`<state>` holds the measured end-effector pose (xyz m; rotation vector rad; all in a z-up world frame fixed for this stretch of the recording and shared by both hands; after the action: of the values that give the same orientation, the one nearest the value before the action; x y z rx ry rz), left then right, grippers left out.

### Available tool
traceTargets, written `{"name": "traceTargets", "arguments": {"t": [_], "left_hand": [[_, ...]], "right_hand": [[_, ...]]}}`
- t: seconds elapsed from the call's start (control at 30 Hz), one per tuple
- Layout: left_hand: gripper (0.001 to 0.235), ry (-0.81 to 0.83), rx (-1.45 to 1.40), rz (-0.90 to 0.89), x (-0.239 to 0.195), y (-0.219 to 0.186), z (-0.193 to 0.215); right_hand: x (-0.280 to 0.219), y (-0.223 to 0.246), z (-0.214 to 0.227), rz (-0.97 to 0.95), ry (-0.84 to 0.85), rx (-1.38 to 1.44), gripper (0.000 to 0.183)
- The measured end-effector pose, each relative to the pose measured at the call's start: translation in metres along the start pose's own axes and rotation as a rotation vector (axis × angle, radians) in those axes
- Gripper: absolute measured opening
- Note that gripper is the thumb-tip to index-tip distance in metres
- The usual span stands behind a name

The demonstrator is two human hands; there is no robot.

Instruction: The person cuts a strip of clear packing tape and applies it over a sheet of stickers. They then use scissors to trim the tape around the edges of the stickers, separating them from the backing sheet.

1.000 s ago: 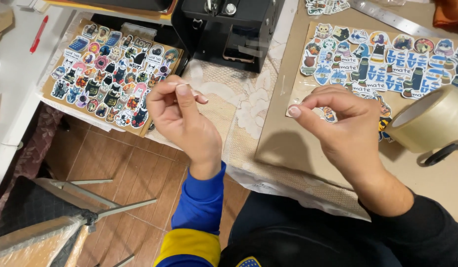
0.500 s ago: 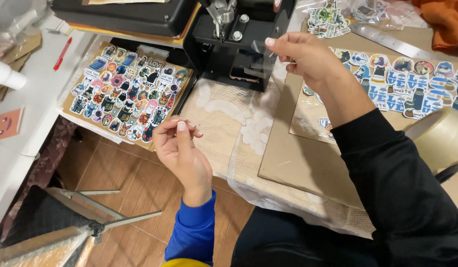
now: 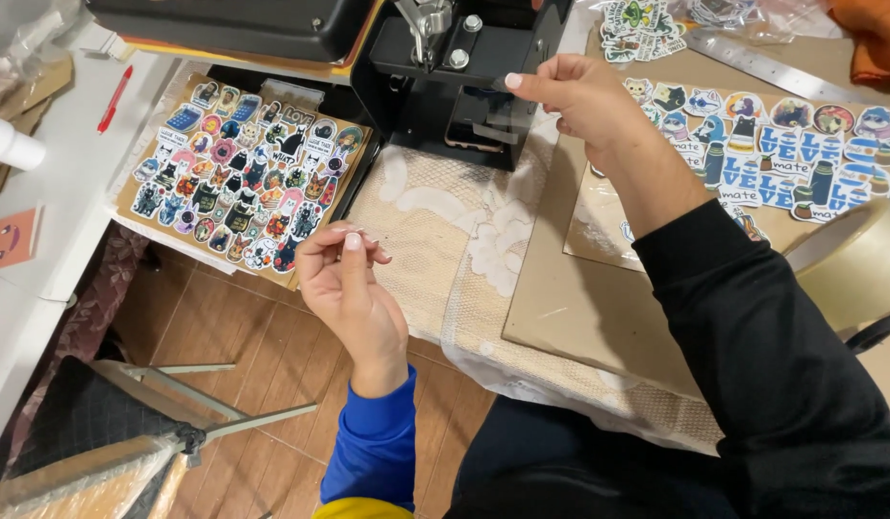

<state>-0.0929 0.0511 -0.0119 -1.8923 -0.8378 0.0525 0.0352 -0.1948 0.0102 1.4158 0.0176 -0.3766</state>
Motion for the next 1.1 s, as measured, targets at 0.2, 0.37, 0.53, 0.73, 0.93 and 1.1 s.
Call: {"name": "traceTargets", "arguments": {"t": [0.2, 0.37, 0.53, 0.73, 0.93, 1.1], "left_hand": [[0.007, 0.009, -0.005, -0.010, 0.000, 0.001, 0.000], [0.008, 0.022, -0.025, -0.032, -0.001, 0.003, -0.002], [0.011, 0.001, -0.001, -0.022, -0.005, 0.003, -0.006], [0.011, 0.033, 0.008, -0.004, -0.010, -0.002, -0.011], [0.012, 0.040, -0.010, -0.009, -0.010, 0.000, -0.008], [0.011, 0.017, -0.005, 0.014, -0.010, 0.002, -0.007]], "right_hand": [[-0.013, 0.011, -0.001, -0.107, -0.002, -0.131, 0.039], [-0.032, 0.023, -0.001, -0.172, -0.018, -0.203, 0.044], [-0.031, 0.013, 0.002, -0.090, -0.062, -0.175, 0.060], [-0.019, -0.001, 0.004, 0.145, -0.110, 0.106, 0.038], [-0.011, -0.007, 0.004, 0.263, 0.084, 0.417, 0.030], [-0.007, -0.008, -0.001, 0.314, 0.297, 0.531, 0.027]]}}
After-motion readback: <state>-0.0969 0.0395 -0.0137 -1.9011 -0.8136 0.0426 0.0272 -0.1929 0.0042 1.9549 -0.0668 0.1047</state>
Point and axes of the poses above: each hand's wrist, its own x-axis towards the middle knuckle, its own z-axis out of the back of the hand, y = z × x, the point moved 1 cm from there along x, towards the middle knuckle, and after that the axes turned 7 degrees about -y, right-handed, at the moved point
